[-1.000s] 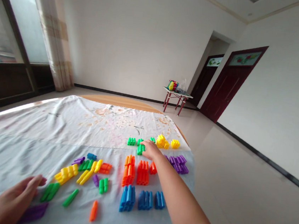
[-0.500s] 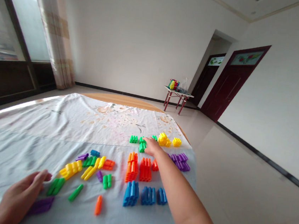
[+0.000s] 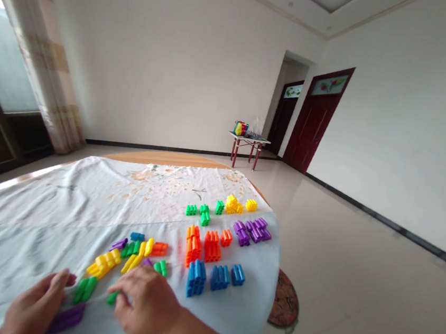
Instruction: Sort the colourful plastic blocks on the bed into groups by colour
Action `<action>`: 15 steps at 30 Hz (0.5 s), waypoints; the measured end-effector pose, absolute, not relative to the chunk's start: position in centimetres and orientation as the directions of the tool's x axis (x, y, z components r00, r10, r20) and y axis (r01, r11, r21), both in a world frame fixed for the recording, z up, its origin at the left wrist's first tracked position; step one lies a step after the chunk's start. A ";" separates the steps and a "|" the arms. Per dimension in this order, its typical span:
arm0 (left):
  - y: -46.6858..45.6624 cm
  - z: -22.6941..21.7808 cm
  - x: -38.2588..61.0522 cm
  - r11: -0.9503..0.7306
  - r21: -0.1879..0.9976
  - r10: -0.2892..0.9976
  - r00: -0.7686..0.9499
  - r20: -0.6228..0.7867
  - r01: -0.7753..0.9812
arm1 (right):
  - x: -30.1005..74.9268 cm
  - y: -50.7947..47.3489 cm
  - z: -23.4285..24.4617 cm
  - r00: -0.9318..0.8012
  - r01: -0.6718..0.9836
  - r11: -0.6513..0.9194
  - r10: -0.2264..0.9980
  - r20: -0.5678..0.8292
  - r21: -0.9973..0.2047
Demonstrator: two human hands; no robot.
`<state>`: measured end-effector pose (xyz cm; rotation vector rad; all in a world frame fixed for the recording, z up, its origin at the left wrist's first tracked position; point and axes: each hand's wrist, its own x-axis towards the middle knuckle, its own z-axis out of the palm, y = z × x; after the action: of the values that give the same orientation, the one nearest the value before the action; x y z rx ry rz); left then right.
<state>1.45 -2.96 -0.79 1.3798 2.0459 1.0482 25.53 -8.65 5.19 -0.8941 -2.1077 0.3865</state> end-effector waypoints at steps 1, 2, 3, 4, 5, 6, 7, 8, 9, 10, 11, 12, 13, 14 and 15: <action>-3.0 -0.8 1.4 0.203 0.794 0.922 -0.385 0.043 0.574 | 24.9 -8.6 4.1 -0.424 0.483 0.690 0.723 0.545 -0.540; -3.0 -0.9 1.4 0.201 0.794 0.924 -0.381 0.041 0.573 | 24.6 -8.5 3.1 -0.406 0.508 0.671 0.739 0.537 -0.540; -3.0 -0.9 1.4 0.204 0.796 0.923 -0.382 0.037 0.570 | 24.6 -8.3 2.1 -0.380 0.537 0.649 0.756 0.533 -0.538; -3.0 -0.8 1.4 0.207 0.799 0.923 -0.383 0.031 0.564 | 24.6 -8.0 1.4 -0.345 0.570 0.625 0.772 0.535 -0.534; -3.1 -0.8 1.4 0.210 0.803 0.923 -0.385 0.026 0.557 | 24.9 -7.8 0.7 -0.303 0.602 0.599 0.783 0.543 -0.527; -3.1 -0.6 1.5 0.213 0.806 0.922 -0.386 0.022 0.552 | 25.1 -7.6 0.1 -0.260 0.631 0.573 0.792 0.553 -0.523; -3.1 -0.4 1.5 0.210 0.809 0.922 -0.386 0.023 0.549 | 25.4 -7.5 -0.3 -0.222 0.654 0.548 0.798 0.560 -0.521; -3.2 -0.2 1.6 0.205 0.810 0.923 -0.384 0.027 0.549 | 25.6 -7.4 -0.7 -0.189 0.673 0.524 0.804 0.563 -0.523; -3.3 0.0 1.7 0.198 0.808 0.925 -0.379 0.033 0.555 | 25.8 -7.3 -1.0 -0.163 0.687 0.503 0.810 0.563 -0.525; -3.4 0.3 1.8 0.196 0.805 0.926 -0.376 0.036 0.559 | 25.9 -7.2 -1.2 -0.143 0.698 0.485 0.816 0.561 -0.527; -3.6 0.5 1.8 0.196 0.803 0.927 -0.373 0.035 0.563 | 25.9 -7.0 -1.4 -0.129 0.706 0.472 0.819 0.559 -0.528; -3.7 0.7 1.9 0.199 0.800 0.928 -0.370 0.032 0.566 | 25.8 -6.9 -1.5 -0.121 0.712 0.465 0.820 0.560 -0.527; -3.8 0.7 1.9 0.203 0.795 0.930 -0.367 0.026 0.571 | 25.8 -6.8 -1.6 -0.117 0.715 0.462 0.819 0.562 -0.525; -3.8 0.7 1.9 0.207 0.789 0.931 -0.365 0.022 0.578 | 25.7 -6.7 -1.7 -0.117 0.716 0.464 0.816 0.566 -0.521; -3.8 0.6 1.9 0.211 0.783 0.932 -0.361 0.019 0.586 | 25.6 -6.5 -1.7 -0.119 0.716 0.468 0.813 0.570 -0.518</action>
<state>1.87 -3.77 0.57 1.4039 2.0285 0.9951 25.57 -6.55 -1.73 -1.2834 -1.8680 0.1434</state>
